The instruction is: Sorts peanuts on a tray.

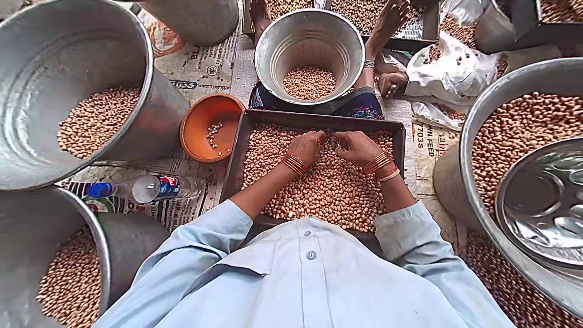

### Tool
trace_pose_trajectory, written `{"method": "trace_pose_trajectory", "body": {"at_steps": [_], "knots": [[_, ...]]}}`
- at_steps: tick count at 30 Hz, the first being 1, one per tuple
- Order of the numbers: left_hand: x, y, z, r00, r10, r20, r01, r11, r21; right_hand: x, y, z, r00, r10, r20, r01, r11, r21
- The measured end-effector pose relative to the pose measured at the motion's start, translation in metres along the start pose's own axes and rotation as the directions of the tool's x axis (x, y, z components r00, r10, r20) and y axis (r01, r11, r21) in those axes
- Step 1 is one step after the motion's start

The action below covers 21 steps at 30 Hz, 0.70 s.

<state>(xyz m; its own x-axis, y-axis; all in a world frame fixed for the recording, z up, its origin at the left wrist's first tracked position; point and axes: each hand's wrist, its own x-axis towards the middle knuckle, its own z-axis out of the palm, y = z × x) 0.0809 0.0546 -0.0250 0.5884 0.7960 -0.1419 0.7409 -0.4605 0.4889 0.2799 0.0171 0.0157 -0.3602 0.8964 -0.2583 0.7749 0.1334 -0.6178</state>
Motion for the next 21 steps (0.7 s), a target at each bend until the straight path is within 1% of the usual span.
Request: {"method": "trace_pose_trajectory", "body": {"at_steps": [1,2,3,4,5,6,7,8,9,10,11,12,13,15,16,18,20,21], "knots": [[0.000,-0.002,-0.002,1.000,-0.006,-0.010,0.006,1.000,-0.025,0.001,0.001,0.003,0.998,0.006,0.063,-0.001,0.998,-0.069],[0.000,-0.004,-0.005,0.999,-0.027,-0.031,0.024,0.995,-0.100,0.002,0.002,0.006,0.996,0.014,0.093,-0.004,0.994,-0.111],[0.001,-0.009,-0.009,0.997,-0.064,-0.052,0.051,0.972,-0.229,0.001,0.003,0.010,0.996,0.013,0.093,-0.001,0.991,-0.131],[0.001,-0.016,-0.013,0.993,-0.113,-0.046,0.086,0.916,-0.391,-0.001,0.002,0.012,0.997,0.005,0.074,0.005,0.990,-0.140],[0.000,-0.022,-0.018,0.988,-0.152,-0.005,0.124,0.823,-0.554,-0.003,0.001,0.013,0.999,-0.009,0.051,0.016,0.988,-0.154],[-0.001,-0.029,-0.022,0.987,-0.155,0.028,0.133,0.722,-0.679,-0.003,0.000,0.015,0.999,-0.022,0.036,0.028,0.985,-0.172],[-0.003,-0.033,-0.024,0.989,-0.135,0.065,0.137,0.635,-0.761,-0.003,-0.002,0.016,0.999,-0.015,0.044,0.023,0.980,-0.197],[-0.007,-0.033,-0.025,0.989,-0.092,0.114,0.147,0.593,-0.792,-0.002,-0.003,0.018,0.998,-0.006,0.058,0.020,0.973,-0.228],[-0.012,-0.030,-0.025,0.986,-0.058,0.157,0.159,0.611,-0.775,0.000,-0.004,0.022,0.998,-0.007,0.067,0.024,0.966,-0.259],[-0.018,-0.024,-0.024,0.982,-0.049,0.181,0.165,0.689,-0.706,0.001,-0.006,0.024,0.997,-0.005,0.071,0.024,0.961,-0.274],[-0.022,-0.016,-0.023,0.981,-0.052,0.188,0.152,0.809,-0.568,0.001,-0.007,0.026,0.997,0.002,0.077,0.021,0.958,-0.286],[-0.026,-0.008,-0.020,0.985,-0.042,0.168,0.107,0.911,-0.399,0.002,-0.008,0.026,0.997,0.013,0.082,0.012,0.955,-0.297],[-0.029,-0.002,-0.016,0.991,-0.018,0.134,0.052,0.965,-0.257,0.002,-0.007,0.026,0.997,0.020,0.078,0.005,0.954,-0.300],[-0.032,0.001,-0.006,0.995,0.039,0.090,-0.031,0.996,-0.088,0.002,-0.004,0.024,0.998,0.029,0.051,-0.014,0.965,-0.263],[-0.032,0.002,-0.002,0.995,0.060,0.075,-0.057,0.997,-0.043,0.002,-0.001,0.020,0.999,0.036,0.019,-0.031,0.978,-0.208],[-0.030,0.002,0.003,0.995,0.082,0.060,-0.083,0.997,0.002,0.000,0.008,0.010,0.989,-0.003,-0.151,-0.005,0.999,-0.047],[-0.029,0.004,0.008,0.993,0.108,0.041,-0.108,0.994,0.015,-0.002,0.012,0.003,0.935,-0.017,-0.353,0.050,0.995,0.084],[-0.029,0.003,0.009,0.993,0.115,0.029,-0.115,0.993,0.015,-0.002,0.012,0.001,0.915,-0.011,-0.403,0.059,0.992,0.108]]}}
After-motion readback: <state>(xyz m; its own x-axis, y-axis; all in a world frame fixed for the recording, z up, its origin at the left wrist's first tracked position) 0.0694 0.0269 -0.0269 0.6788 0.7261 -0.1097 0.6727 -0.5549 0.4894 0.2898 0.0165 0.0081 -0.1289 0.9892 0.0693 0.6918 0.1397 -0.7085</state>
